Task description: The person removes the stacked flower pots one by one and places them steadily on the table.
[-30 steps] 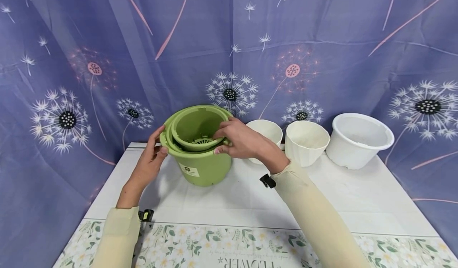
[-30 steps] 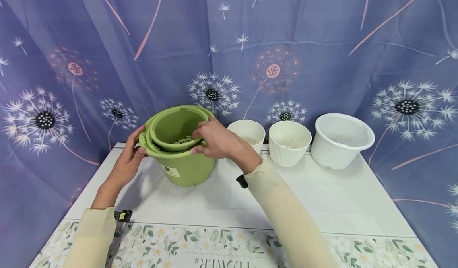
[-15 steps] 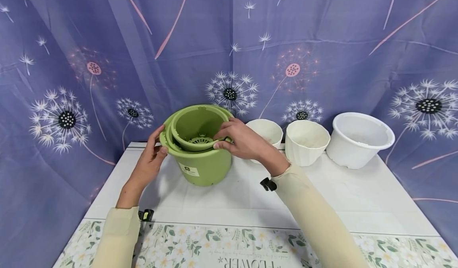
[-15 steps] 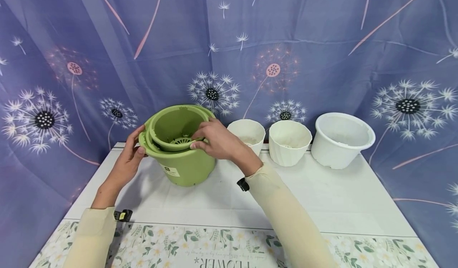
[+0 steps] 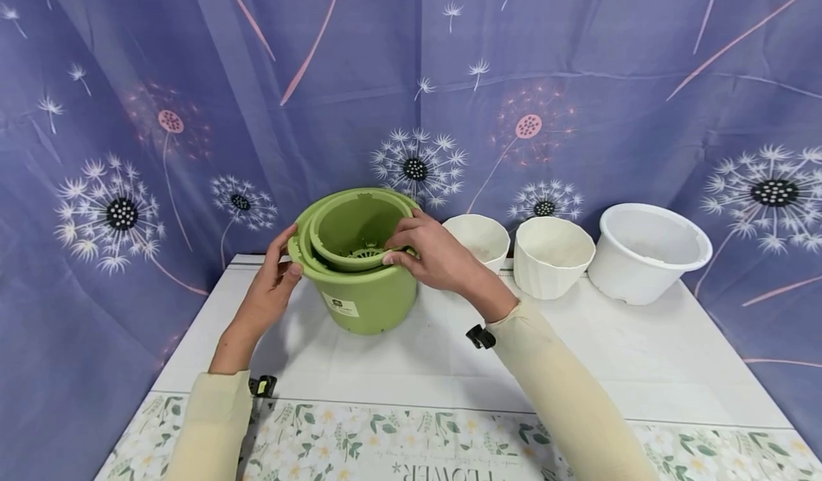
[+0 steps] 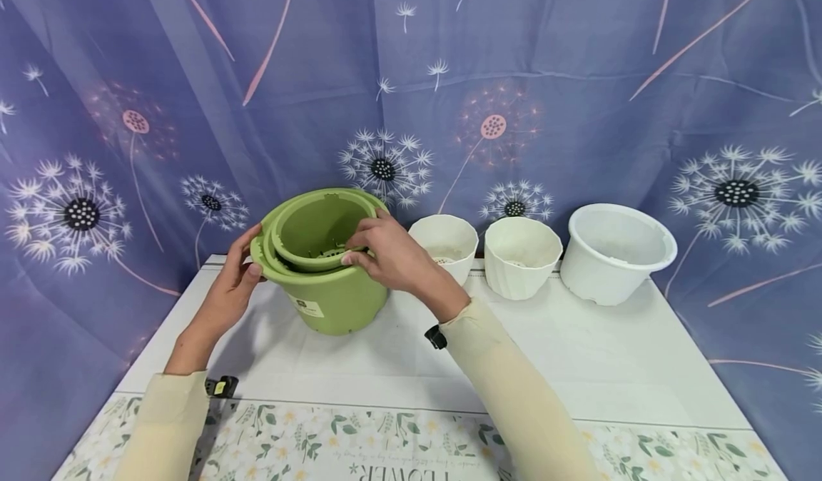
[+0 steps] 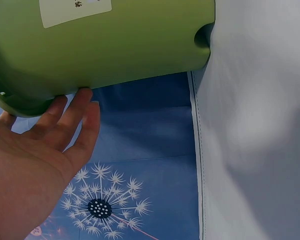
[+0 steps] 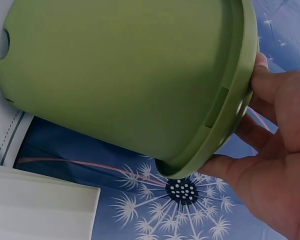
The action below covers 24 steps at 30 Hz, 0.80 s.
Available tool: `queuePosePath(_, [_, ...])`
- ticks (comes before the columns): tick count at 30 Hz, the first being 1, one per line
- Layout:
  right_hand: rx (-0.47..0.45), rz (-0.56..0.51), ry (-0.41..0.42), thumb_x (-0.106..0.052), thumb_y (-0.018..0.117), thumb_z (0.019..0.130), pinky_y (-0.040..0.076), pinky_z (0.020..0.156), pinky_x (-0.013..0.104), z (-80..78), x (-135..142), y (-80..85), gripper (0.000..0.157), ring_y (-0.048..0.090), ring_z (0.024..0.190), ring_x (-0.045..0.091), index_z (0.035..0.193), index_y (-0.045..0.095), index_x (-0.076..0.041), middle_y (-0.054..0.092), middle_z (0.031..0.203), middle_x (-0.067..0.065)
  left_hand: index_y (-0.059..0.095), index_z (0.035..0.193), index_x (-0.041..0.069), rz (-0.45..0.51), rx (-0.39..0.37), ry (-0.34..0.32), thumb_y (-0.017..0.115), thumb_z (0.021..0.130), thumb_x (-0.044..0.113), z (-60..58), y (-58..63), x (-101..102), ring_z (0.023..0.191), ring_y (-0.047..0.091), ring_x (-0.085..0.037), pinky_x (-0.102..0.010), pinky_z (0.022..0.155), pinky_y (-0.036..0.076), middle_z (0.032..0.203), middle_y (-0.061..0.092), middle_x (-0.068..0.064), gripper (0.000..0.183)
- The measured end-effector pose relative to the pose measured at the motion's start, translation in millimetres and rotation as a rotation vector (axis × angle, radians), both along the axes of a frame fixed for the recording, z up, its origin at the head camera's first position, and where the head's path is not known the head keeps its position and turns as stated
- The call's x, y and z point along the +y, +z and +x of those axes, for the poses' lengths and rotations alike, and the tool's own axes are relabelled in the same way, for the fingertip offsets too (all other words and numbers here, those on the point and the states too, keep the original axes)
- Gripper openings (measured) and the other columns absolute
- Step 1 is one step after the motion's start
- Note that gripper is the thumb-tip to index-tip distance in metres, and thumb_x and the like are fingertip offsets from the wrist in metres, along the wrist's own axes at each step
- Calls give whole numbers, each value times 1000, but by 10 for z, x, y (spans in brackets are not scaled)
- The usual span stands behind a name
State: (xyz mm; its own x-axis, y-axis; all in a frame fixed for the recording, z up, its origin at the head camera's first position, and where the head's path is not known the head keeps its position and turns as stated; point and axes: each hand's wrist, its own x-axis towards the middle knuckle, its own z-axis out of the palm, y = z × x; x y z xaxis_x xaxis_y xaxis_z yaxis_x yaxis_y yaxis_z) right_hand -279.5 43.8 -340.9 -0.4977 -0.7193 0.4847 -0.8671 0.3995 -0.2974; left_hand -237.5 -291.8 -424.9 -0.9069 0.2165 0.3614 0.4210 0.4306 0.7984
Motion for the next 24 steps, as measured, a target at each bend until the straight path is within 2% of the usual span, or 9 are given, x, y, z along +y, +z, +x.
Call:
queuePosePath(5, [32,-40,1,-19,77,99,28,126,55,-6,-33,-37,16,69,98,23,103,83,-4,74,99,7,10,172,35,12,9,-3,43,117,20,7,-24,-3,125,54,-24,-19,100,43,150,42,-15,66])
queuePosePath(12, [76,-121,4,-18,79,97,29,125,57,-7,-52,-74,15,69,105,27,100,83,-4,75,100,8,10,172,34,2,20,-7,42,117,21,-2,-41,-12,125,56,-26,-23,100,43,151,42,-15,65])
queuePosePath(16, [93,-173,0,-19,80,96,30,124,57,-10,-60,-89,16,68,109,30,100,82,-3,75,101,9,9,172,33,-4,36,-12,42,117,21,-10,-38,-16,123,56,-23,-24,99,44,152,42,-15,66])
queuePosePath(20, [105,-222,-14,-18,80,96,30,125,54,-9,-63,-94,15,67,112,32,100,82,-3,74,102,9,11,172,35,4,30,-9,43,117,21,-18,-35,-18,122,56,-19,-23,100,43,154,41,-13,65])
queuePosePath(24, [108,-283,-25,-16,82,95,29,126,52,-5,-60,-84,14,68,114,33,100,82,-3,75,102,9,11,171,38,8,14,-2,43,116,23,-24,-32,-17,124,56,-22,-23,101,44,158,39,-12,65])
